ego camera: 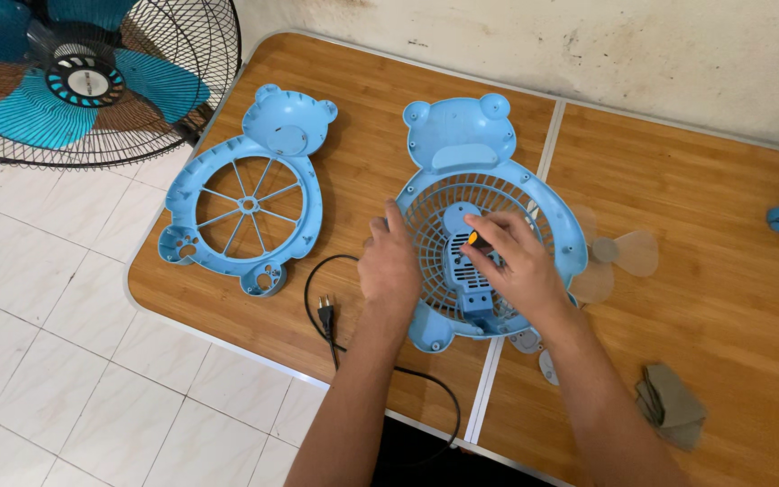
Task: The person assembles a blue bear-shaped electric fan on a wooden table. They place screws into the fan housing and use a screwdriver to tighten them, securing the internal components. The fan blades and front grille remain separate on the table.
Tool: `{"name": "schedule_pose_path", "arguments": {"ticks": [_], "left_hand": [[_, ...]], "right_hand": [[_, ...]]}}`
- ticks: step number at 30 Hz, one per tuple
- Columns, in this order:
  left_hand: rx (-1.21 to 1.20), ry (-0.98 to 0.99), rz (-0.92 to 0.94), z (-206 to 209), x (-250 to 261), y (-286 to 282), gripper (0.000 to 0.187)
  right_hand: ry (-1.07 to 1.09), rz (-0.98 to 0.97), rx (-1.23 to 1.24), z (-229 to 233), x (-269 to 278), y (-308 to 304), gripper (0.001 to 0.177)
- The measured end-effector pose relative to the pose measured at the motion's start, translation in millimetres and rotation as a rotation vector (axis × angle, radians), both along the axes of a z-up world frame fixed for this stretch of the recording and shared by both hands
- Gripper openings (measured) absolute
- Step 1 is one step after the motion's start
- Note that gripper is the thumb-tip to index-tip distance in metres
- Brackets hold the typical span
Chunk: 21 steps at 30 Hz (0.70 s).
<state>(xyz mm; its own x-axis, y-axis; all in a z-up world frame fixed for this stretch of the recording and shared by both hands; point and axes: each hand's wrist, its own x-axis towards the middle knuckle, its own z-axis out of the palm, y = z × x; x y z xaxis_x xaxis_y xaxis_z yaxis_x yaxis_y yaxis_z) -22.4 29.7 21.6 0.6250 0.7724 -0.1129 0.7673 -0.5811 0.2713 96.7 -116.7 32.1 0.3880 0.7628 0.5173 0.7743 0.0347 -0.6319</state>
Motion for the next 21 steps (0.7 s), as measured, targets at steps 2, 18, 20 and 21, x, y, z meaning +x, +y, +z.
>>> {"name": "schedule_pose_path", "arguments": {"ticks": [2,18,20,21], "left_hand": [[0.006,0.012,0.010,-0.3,1.5,-1.0,0.086],[0.009,0.008,0.001,6.8,4.4,-1.0,0.094],[-0.004,0.025,-0.005,3.7,2.9,-1.7,0.095],[-0.025,0.031,-0.008,2.5,2.3,-1.5,0.096]], "right_hand": [[0.064,0.011,0.045,2.7,0.1,1.2,0.052],[0.118,-0.022,0.047,4.1,0.6,4.3,0.041],[0.108,-0.036,0.034,5.2,-1.0,2.1,0.039],[0.065,-0.042,0.037,5.5,-1.0,1.7,0.040]]}}
